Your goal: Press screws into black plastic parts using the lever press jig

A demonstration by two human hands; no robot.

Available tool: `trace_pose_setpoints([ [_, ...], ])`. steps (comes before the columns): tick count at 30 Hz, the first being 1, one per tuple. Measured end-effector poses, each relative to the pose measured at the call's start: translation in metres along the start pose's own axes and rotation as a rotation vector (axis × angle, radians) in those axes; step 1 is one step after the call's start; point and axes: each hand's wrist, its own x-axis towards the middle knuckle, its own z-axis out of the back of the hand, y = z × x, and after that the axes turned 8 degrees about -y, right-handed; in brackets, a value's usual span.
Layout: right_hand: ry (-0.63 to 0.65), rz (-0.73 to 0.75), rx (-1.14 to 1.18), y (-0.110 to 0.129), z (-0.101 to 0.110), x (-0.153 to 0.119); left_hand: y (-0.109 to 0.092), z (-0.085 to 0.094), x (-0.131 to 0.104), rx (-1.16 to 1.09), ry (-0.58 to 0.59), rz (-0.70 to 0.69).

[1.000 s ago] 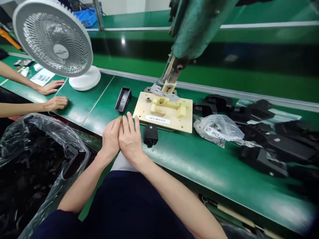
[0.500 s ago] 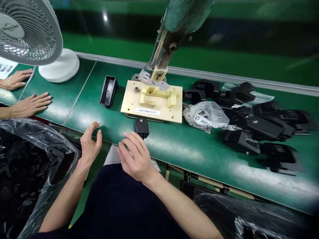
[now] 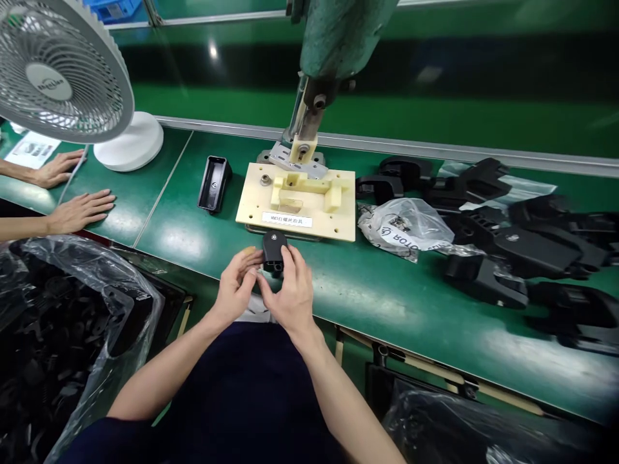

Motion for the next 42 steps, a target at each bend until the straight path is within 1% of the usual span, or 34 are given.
trace_pose_setpoints([
  [2,-0.044,-0.025,-0.001,-0.001,-0.004,0.005,0.001,-0.004,-0.001,-0.013,0.034,0.030],
  [3,-0.060,-0.045,0.018,-0.003,-0.003,0.006,0.002,-0.002,0.000,0.002,0.049,0.029],
  [4,-0.072,-0.064,0.045,-0.006,-0.002,0.007,0.002,0.002,0.003,0.031,0.047,0.008],
  [5,-0.079,-0.076,0.074,-0.010,0.000,0.007,0.002,0.008,0.008,0.076,0.014,-0.037],
  [6,-0.085,-0.080,0.097,-0.014,0.003,0.005,0.001,0.016,0.017,0.135,-0.053,-0.103],
  [7,-0.095,-0.079,0.109,-0.018,0.006,0.004,-0.002,0.025,0.029,0.201,-0.145,-0.178],
  [9,-0.130,-0.069,0.097,-0.024,0.010,0.000,-0.009,0.044,0.062,0.324,-0.334,-0.292],
  [10,-0.148,-0.062,0.079,-0.025,0.011,-0.001,-0.013,0.052,0.082,0.359,-0.389,-0.297],
  [11,-0.165,-0.054,0.054,-0.025,0.011,-0.002,-0.016,0.059,0.102,0.372,-0.399,-0.264],
  [13,-0.199,-0.024,-0.018,-0.024,0.009,-0.001,-0.021,0.065,0.142,0.364,-0.379,-0.203],
  [15,-0.240,0.005,-0.107,-0.022,0.009,0.003,-0.022,0.064,0.174,0.312,-0.313,-0.068],
  [16,-0.252,0.020,-0.153,-0.022,0.010,0.006,-0.022,0.061,0.186,0.288,-0.281,-0.008],
  [18,-0.230,0.033,-0.239,-0.025,0.017,0.011,-0.021,0.055,0.202,0.252,-0.228,0.075],
  [20,-0.142,-0.010,-0.283,-0.032,0.030,0.016,-0.021,0.050,0.207,0.228,-0.188,0.099],
  [21,-0.087,-0.075,-0.271,-0.036,0.038,0.018,-0.022,0.049,0.205,0.211,-0.167,0.108],
  [22,-0.038,-0.177,-0.225,-0.040,0.046,0.019,-0.025,0.049,0.200,0.192,-0.146,0.111],
  [23,-0.005,-0.315,-0.134,-0.044,0.056,0.020,-0.028,0.050,0.191,0.171,-0.125,0.110],
  [24,0.009,-0.490,0.027,-0.048,0.065,0.020,-0.032,0.051,0.180,0.148,-0.102,0.107],
  [26,-0.008,-0.848,0.472,-0.052,0.085,0.017,-0.040,0.058,0.150,0.098,-0.049,0.094],
  [27,-0.030,-0.984,0.692,-0.052,0.094,0.014,-0.043,0.063,0.132,0.069,-0.018,0.091],
  [28,-0.052,-1.079,0.874,-0.051,0.101,0.010,-0.044,0.069,0.113,0.040,0.013,0.091],
  [29,-0.073,-1.139,1.001,-0.049,0.108,0.006,-0.045,0.075,0.094,0.016,0.047,0.101],
  [30,-0.093,-1.175,1.073,-0.046,0.113,0.001,-0.044,0.082,0.075,-0.046,0.065,0.126],
  [31,-0.116,-1.202,1.112,-0.043,0.117,-0.004,-0.043,0.089,0.056,-0.217,0.054,0.208],
  [32,-0.141,-1.229,1.158,-0.039,0.120,-0.008,-0.041,0.095,0.037,-0.261,0.057,0.239],
  [34,-0.176,-1.271,1.234,-0.031,0.122,-0.018,-0.038,0.104,0.003,-0.388,0.064,0.374],
  [36,-0.191,-1.303,1.278,-0.025,0.122,-0.026,-0.035,0.107,-0.024,-0.477,0.059,0.494],
  [38,-0.202,-1.322,1.291,-0.020,0.119,-0.033,-0.034,0.106,-0.043,-0.532,0.033,0.566],
  [40,-0.214,-1.325,1.283,-0.016,0.116,-0.037,-0.035,0.103,-0.056,-0.568,0.007,0.587],
  [42,-0.198,-1.317,1.270,-0.014,0.114,-0.039,-0.036,0.097,-0.066,-0.619,-0.012,0.593],
])
